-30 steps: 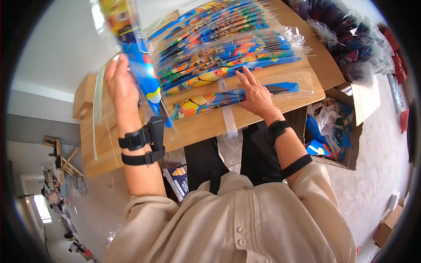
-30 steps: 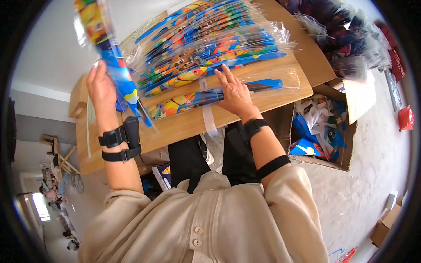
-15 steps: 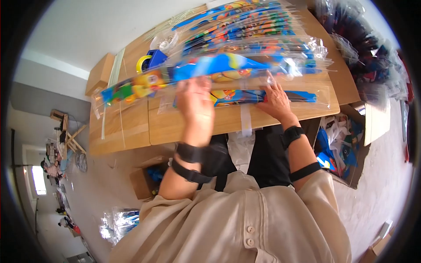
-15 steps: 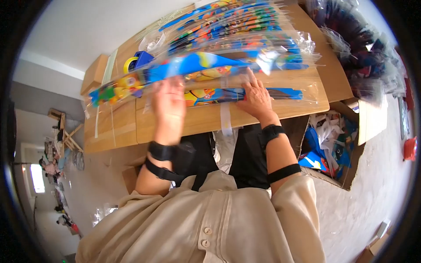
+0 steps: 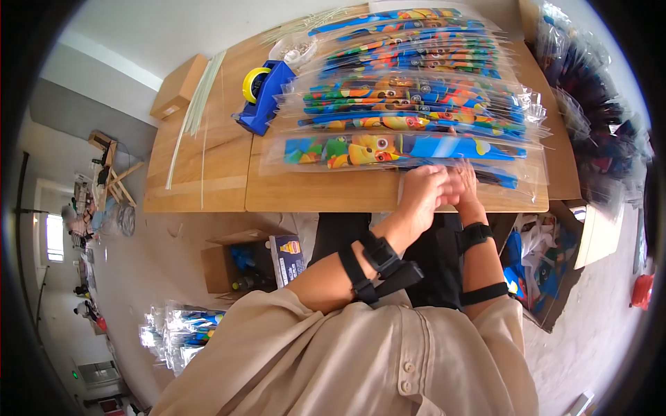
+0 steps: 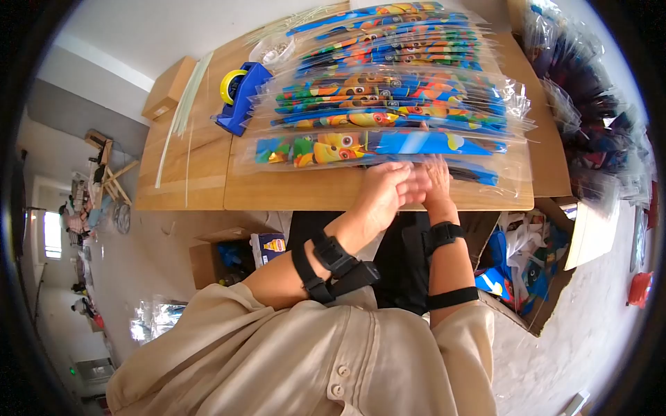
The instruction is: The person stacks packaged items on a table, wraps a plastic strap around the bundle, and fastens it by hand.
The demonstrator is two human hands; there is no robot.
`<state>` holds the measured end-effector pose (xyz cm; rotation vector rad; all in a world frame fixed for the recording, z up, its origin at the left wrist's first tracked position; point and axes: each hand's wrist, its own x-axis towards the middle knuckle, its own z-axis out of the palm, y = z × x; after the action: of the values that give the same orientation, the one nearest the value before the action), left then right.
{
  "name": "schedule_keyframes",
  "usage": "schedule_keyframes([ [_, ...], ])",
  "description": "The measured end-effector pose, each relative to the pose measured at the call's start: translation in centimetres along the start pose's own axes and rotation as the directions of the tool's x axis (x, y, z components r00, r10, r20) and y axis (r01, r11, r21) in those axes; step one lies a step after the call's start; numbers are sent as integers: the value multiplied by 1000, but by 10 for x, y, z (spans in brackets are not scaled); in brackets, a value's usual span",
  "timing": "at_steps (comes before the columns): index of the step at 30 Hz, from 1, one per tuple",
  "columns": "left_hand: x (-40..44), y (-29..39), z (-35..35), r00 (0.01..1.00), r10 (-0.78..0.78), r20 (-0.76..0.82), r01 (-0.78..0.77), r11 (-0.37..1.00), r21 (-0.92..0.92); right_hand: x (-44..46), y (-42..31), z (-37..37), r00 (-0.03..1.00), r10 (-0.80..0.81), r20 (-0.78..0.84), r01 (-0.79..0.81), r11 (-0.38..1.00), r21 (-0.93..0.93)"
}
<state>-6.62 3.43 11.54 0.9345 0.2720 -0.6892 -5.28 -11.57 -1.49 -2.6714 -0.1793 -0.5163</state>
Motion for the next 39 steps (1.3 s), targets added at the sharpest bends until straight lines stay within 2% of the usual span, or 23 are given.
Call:
schedule_keyframes([
  [1,-8,10,-2,993,-111,50,94,959,266,3,-2,-1,986,-46,-163,51,998,31],
  [2,-7,11,-10,997,-43,59,18,931,363,-1,-5,-4,998,56,5,-56,998,0],
  [3,-7,11,-18,997,26,68,-54,888,457,1,-11,-12,999,54,8,-54,999,1],
  [4,-5,15,-28,872,405,276,-446,421,790,3,-17,-19,997,68,41,-69,997,37],
  [5,-2,18,-36,591,536,603,-560,-266,785,5,-21,-23,994,80,71,-85,994,73],
  [6,-1,22,-39,532,536,655,-475,-452,755,5,-21,-20,999,51,-6,-50,997,52],
  [9,28,22,-70,595,490,638,-336,-569,751,9,-33,-31,993,110,35,-113,990,87],
  [10,34,24,-73,573,524,630,-293,-588,754,8,-33,-29,994,107,35,-110,990,85],
  [11,41,26,-76,571,526,630,-293,-586,755,8,-32,-27,996,83,-30,-81,994,75],
  [13,43,36,-73,668,425,611,-367,-525,768,7,-31,-26,994,59,-93,-54,997,62],
  [15,52,37,-66,634,425,646,-400,-535,744,6,-32,-29,996,81,22,-81,996,-28],
  [16,58,37,-63,644,351,680,-463,-530,711,6,-34,-30,997,79,22,-78,996,-29],
  [17,62,36,-61,647,274,712,-524,-519,676,4,-37,-32,984,136,118,-132,990,-41],
  [19,64,31,-62,686,259,680,-480,-541,691,0,-38,-31,959,189,211,-180,982,-59],
  [21,65,31,-64,721,314,618,-394,-549,737,-6,-35,-26,996,43,-83,-40,998,43],
  [24,62,34,-71,795,280,539,-329,-548,769,-11,-31,-27,977,-70,-200,73,997,8],
  [27,64,30,-78,769,259,585,-331,-622,710,-12,-41,-28,950,-100,-297,49,983,-177],
  [29,66,29,-81,717,269,643,-386,-615,687,-8,-56,-38,956,-47,-289,-11,980,-197],
  [32,56,36,-75,509,334,794,-590,-536,604,0,-62,-42,953,-51,-300,-9,981,-193],
  [33,54,42,-71,502,326,801,-603,-532,595,-1,-58,-38,952,-42,-303,-21,979,-203],
  [35,49,53,-62,445,463,767,-560,-525,641,-5,-53,-32,971,-68,-228,18,976,-215],
  [36,52,58,-60,434,478,764,-506,-572,646,-6,-53,-31,976,-58,-210,11,975,-222],
  [39,68,67,-70,574,338,746,-440,-641,629,-7,-55,-30,972,-64,-225,7,970,-245],
])
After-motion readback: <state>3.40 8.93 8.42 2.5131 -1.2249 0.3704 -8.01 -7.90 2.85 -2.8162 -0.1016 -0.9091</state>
